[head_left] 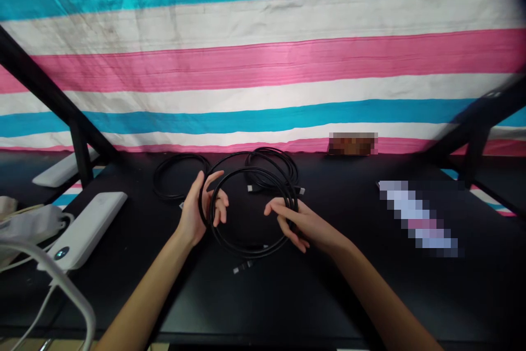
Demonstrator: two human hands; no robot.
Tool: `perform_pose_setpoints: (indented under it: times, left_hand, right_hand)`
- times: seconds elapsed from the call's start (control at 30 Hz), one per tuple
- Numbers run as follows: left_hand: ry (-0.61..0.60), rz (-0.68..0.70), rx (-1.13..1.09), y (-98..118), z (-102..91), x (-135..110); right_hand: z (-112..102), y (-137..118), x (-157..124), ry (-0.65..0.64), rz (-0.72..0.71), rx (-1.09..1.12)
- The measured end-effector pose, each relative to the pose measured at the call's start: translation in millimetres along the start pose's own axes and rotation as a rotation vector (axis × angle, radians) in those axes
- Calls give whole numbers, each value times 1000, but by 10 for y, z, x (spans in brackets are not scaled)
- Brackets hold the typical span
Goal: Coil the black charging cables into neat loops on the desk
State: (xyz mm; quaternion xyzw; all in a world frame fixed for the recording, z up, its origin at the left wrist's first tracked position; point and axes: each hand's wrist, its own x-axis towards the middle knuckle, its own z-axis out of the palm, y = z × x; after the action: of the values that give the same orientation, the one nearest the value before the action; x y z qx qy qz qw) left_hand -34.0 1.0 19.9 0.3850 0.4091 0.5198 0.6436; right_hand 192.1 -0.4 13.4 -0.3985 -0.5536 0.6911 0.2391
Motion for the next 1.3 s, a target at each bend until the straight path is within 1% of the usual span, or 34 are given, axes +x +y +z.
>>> perform_pose_setpoints:
  times: [0.07,0.1,0.17,0.23,0.3,0.33,0.43,0.53,0.6,0.7,0.77,0.87,0.93,1.03,1.17,1.3]
  left_hand:
    - [-56,-98,-3,1,-44,9]
    - [-79,-151,5,-11,-63,18]
    - [-106,-235,11,-49,-90,41]
    - [-110,-276,-14,-79,-100,61]
    - [-122,-297,-46,-90,-95,68]
    - [-140,-311,-50,-91,-86,65]
    - [-200,-334,15,-100,-41,40]
    - [-236,-337,127,-134,19,14]
    - [-249,-320,170,-157,51,5]
    - [-260,-247,213,-183,73,2]
    - [-265,-192,269,-207,76,8]
    - [-249,-144,385,-265,73,26]
    - [-237,-124,449,-309,67,39]
    - [-213,-61,540,-357,52,47]
    - [-159,66,725,-367,41,30]
    - [-117,185,914,-362,30,16]
  right_hand:
    - [-8,-3,3,-2,9,-82]
    - [-10,-3,9,19,5,-122]
    - [-12,4,32,109,-50,-201]
    - [-19,24,67,235,-134,-260]
    - [-32,57,107,329,-193,-261]
    - [-39,77,125,355,-204,-241]
    - [-52,121,155,357,-190,-136]
    - [-46,121,147,358,-185,-89]
    - [-40,109,136,365,-203,-98]
    - [-30,107,133,381,-239,-138]
    - [-22,124,140,433,-281,-234]
    - [-8,156,153,537,-382,-440]
    - [-6,171,157,568,-430,-539]
    - [-18,182,156,577,-467,-628]
    - [-35,197,164,586,-526,-719]
    - [-34,212,176,596,-537,-733]
